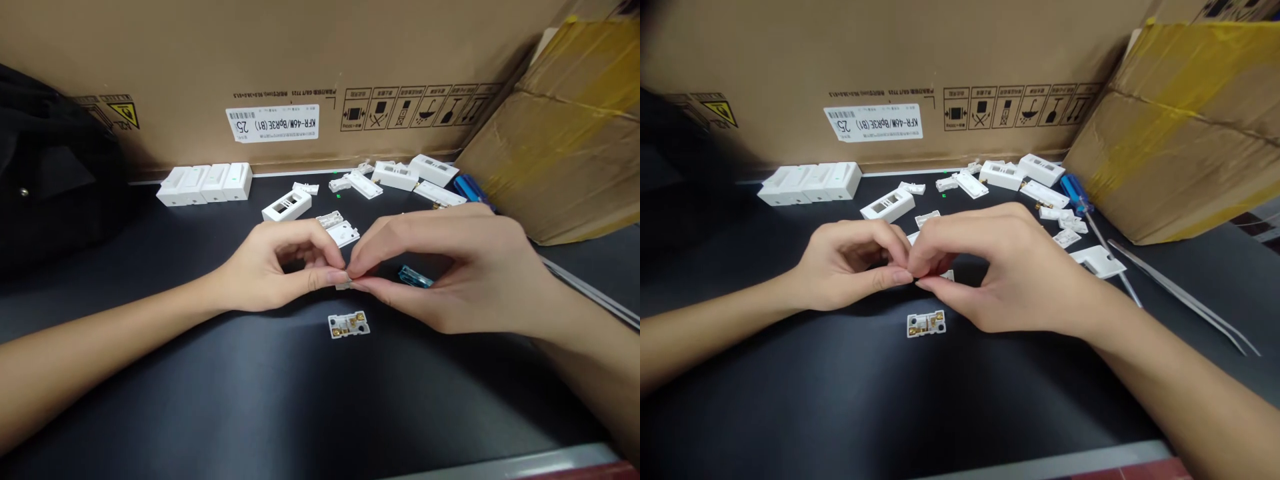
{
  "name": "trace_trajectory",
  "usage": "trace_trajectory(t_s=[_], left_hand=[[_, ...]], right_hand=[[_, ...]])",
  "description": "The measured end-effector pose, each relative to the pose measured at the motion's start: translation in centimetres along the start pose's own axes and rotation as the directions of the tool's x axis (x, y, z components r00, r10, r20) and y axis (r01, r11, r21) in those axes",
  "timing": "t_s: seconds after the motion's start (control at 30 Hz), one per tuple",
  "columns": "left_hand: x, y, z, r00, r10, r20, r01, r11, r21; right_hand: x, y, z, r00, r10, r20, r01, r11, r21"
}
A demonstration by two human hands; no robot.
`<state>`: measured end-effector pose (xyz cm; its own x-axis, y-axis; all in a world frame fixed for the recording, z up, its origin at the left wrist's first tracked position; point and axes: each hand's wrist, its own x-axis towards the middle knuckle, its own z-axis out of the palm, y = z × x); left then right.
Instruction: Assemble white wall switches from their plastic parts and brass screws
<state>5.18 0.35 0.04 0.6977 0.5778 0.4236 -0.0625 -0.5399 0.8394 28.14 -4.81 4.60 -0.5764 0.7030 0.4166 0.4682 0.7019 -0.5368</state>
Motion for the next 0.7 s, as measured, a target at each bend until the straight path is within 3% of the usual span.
trace_trajectory(t_s=[0.37, 0.7], left_hand=[[-0.2, -0.03, -0.19, 1.0, 0.023, 0.009, -0.023, 0.999, 0.036], [-0.36, -0.41, -0.34, 0.999, 0.029, 0.034, -0.03, 0.999, 0.019]], right_hand=[[0.02, -0.07, 0.09, 1.0, 0.018, 0.021, -0.015, 0.991, -0.136], [0.06, -0.24, 0.17, 0.994, -0.061, 0.089, 0.077, 0.977, -0.2]])
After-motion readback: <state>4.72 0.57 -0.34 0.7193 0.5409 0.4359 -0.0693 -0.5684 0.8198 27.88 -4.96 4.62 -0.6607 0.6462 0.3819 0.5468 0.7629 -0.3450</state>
